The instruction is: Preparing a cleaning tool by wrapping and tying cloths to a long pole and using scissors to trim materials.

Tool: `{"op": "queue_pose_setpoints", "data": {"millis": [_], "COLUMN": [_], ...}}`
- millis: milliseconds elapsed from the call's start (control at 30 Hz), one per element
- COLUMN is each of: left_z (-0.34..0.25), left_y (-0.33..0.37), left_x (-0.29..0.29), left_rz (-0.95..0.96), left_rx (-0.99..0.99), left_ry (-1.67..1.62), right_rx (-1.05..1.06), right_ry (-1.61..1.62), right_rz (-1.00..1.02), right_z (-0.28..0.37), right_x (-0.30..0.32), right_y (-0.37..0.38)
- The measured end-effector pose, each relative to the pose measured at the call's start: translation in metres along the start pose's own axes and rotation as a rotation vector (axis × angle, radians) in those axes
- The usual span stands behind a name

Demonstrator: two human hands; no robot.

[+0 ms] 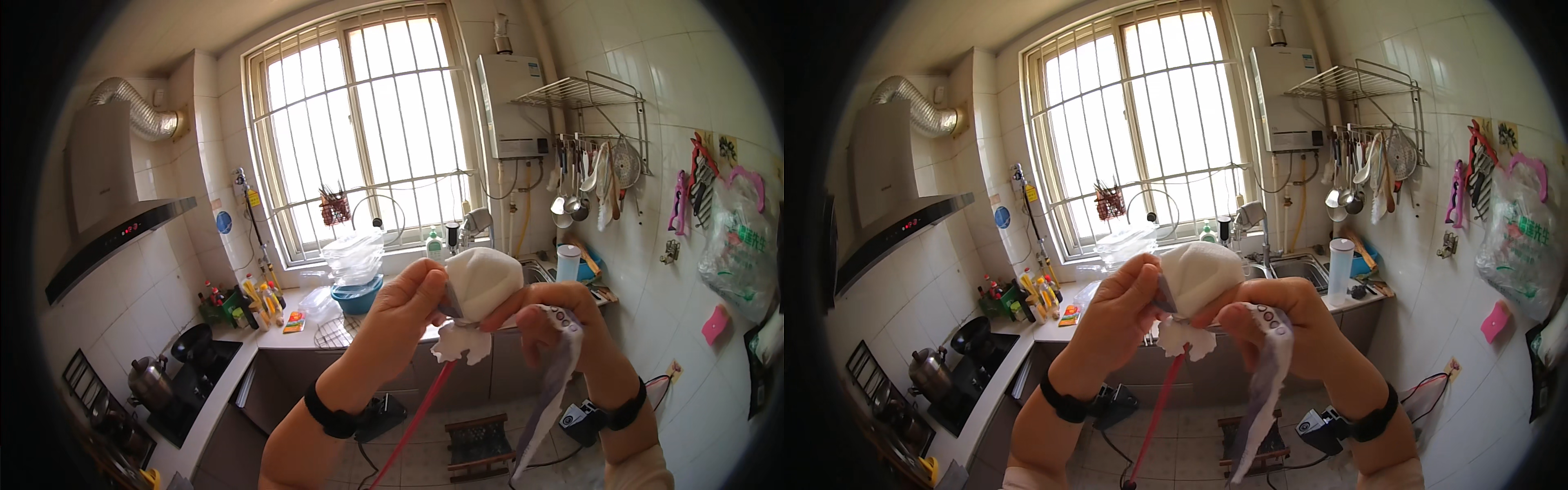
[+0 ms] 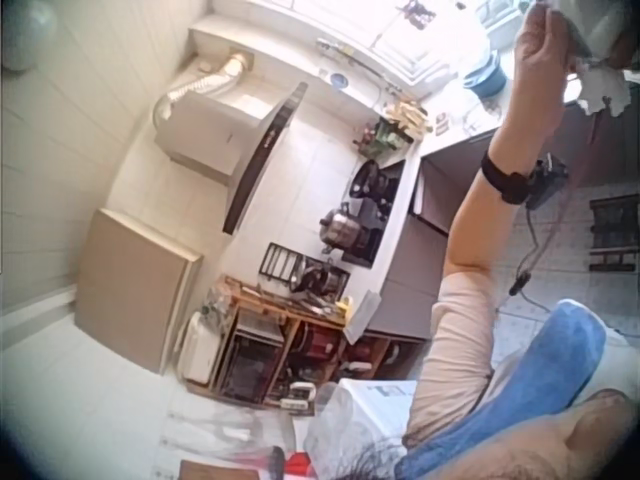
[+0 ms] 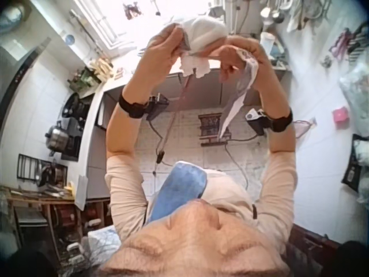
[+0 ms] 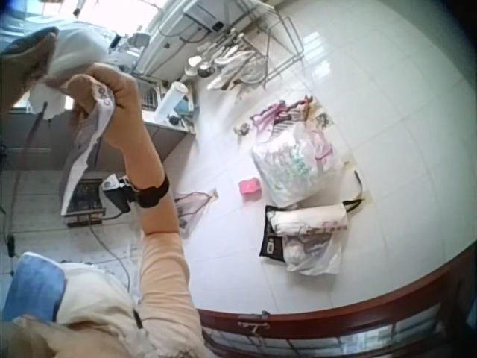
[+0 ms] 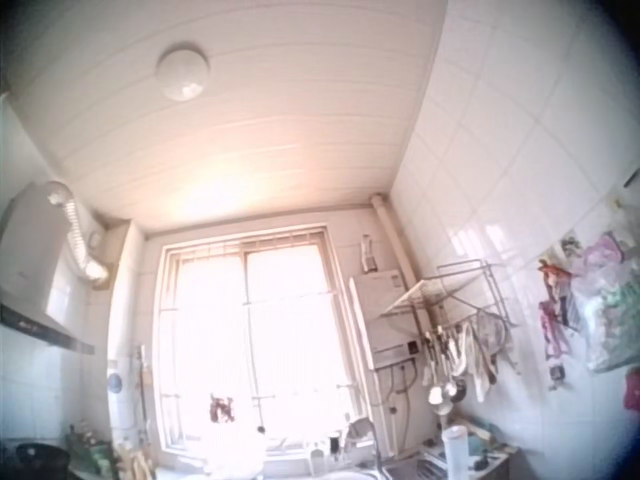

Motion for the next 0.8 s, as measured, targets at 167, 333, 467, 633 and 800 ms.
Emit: {"op": "queue_pose_setpoints", "data": {"millis": [167,333,467,633,800], "left_z": [0.008,0.002,-0.009,-0.017,-0.034], "left_y": [0.009,-0.001,-0.018,-0.018,-0.013], "left_x": [-0.003,0.004,-0.021,-0.023,-0.050], "left_rz": [-0.022,-0.015,0.080,0.074,0.262], "left_rx": [0.091,0.060,0.017,-0.098,-0.398], "left_ry": [0.056,0.320,0.777,0.356,1.008], "right_rx": [0.036,0.120,0.211,0.341,0.355], "right_ry": [0.183,-0.183,-0.598,-0.786,-0.783], "right_rz": [0.021,-0.145,-0.273,-0.319,-0.321], "right_z": [0.000,-0.016,0.001,0.012,0.016], "right_x": [-0.008,-0.007,-0.013,-0.018,-0.019], "right_y": [0.002,0.005,0.004,0.004,0.007]}}
Point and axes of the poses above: each hand's wrist, its own y-axis towards the middle knuckle, its own x-axis out of the back of the hand, z = x × y, the point moved 7 cm from there along y, towards the middle knuckle, and after that the axes turned 12 degrees about -y, right-handed, at the moved point
